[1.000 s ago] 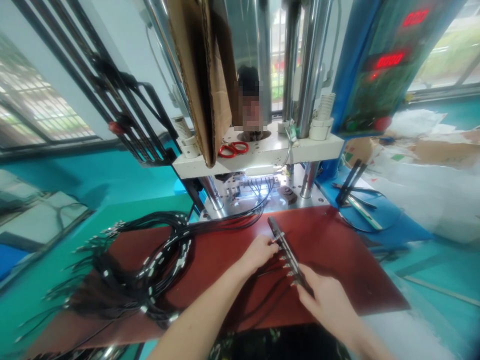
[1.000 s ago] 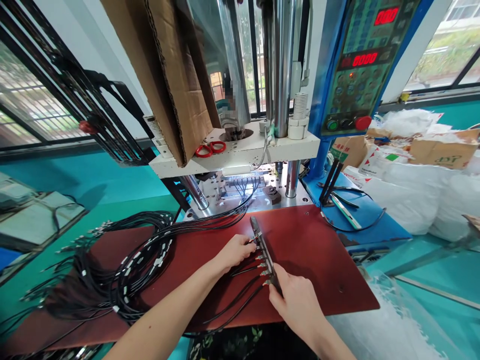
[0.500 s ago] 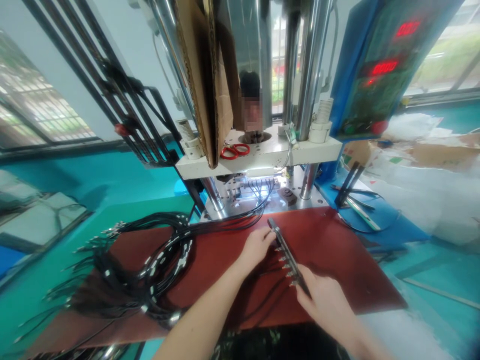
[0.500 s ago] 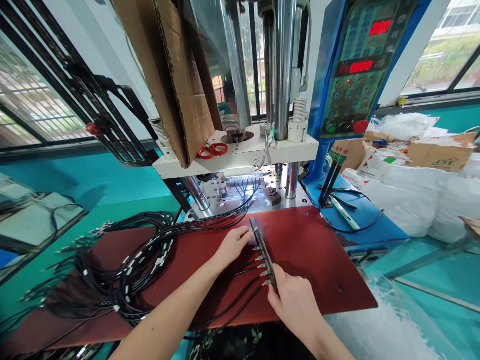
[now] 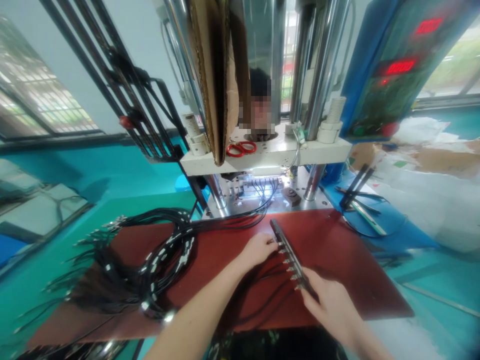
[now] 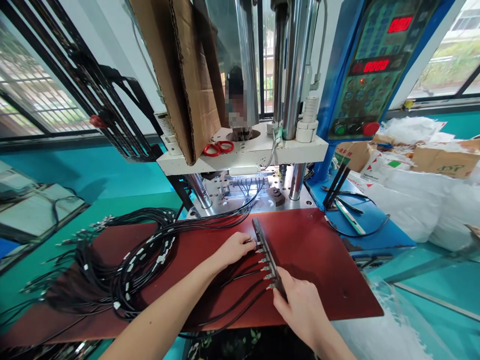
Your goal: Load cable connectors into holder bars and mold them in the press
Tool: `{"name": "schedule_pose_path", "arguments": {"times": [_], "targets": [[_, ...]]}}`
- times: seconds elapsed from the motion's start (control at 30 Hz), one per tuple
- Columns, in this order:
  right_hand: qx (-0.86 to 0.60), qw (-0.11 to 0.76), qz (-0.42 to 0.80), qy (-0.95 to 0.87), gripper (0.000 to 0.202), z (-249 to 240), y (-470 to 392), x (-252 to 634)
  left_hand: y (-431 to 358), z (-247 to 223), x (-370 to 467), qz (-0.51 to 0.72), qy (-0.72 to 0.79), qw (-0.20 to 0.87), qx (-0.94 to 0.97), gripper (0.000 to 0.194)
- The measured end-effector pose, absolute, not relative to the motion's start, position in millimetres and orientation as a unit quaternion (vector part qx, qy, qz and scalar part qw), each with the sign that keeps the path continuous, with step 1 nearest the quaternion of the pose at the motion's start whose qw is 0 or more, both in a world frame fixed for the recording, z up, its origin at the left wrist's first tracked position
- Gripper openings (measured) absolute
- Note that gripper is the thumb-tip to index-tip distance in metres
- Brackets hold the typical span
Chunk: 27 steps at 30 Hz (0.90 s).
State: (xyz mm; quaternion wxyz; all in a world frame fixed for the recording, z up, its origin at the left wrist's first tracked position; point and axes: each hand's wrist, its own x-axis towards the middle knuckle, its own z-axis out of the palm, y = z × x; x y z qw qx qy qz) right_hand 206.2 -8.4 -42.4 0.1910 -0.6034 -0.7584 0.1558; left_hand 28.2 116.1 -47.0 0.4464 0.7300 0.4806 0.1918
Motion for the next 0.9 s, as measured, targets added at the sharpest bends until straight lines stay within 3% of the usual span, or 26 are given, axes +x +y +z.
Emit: {"name": "schedule_pose_path", "arguments": {"times": [0.5, 0.9], "targets": [[-0.584, 0.215, 0.189, -0.759, 0.035, -43, -8, 208, 120, -30, 37, 0.143, 0.515, 0.576, 0.619, 0.018], [-0.560, 0.204, 0.107, -0.796, 0.038, -52, -7, 208, 117, -48, 42, 0.211, 0.528, 0.518, 0.640, 0.011]]}}
